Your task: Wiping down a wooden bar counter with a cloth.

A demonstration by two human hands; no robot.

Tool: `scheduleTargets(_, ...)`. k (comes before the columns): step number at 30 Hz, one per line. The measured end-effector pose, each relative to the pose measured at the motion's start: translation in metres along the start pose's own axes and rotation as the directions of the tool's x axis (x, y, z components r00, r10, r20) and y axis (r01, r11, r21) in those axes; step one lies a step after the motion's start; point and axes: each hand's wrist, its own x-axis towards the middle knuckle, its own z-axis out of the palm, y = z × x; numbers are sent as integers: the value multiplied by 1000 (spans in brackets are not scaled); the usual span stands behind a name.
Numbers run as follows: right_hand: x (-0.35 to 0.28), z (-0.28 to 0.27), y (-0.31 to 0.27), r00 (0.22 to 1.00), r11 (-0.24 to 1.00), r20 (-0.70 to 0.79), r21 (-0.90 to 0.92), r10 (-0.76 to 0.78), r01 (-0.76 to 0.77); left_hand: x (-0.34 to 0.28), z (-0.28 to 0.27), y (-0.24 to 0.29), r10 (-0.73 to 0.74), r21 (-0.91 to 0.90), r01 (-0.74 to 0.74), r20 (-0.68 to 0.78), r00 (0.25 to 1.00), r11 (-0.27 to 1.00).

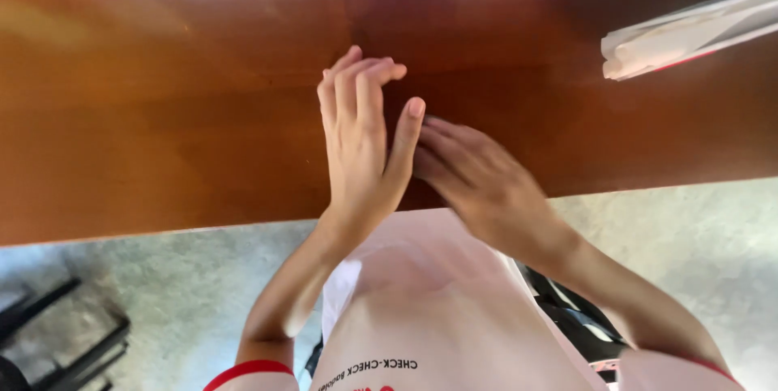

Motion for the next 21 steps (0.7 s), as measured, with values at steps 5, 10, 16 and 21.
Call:
scheduleTargets(5, 4, -14, 28, 976, 978, -87, -54, 197, -203, -3, -2, -1, 32, -37, -31, 19, 999, 999)
scheduleTargets(10, 43, 1, 32, 912, 939, -252, -34, 324, -343, -7, -1, 1, 55, -136, -49, 42, 998, 989)
scheduleTargets(16, -5, 4, -20, 938, 967, -241, 6, 249, -255, -10, -1, 8, 73, -235, -55, 68, 995, 971)
scheduleTargets(21, -63, -27, -15, 875, 907, -260, 1, 407, -421, -21, 14, 23, 163, -235, -124, 152, 975, 964)
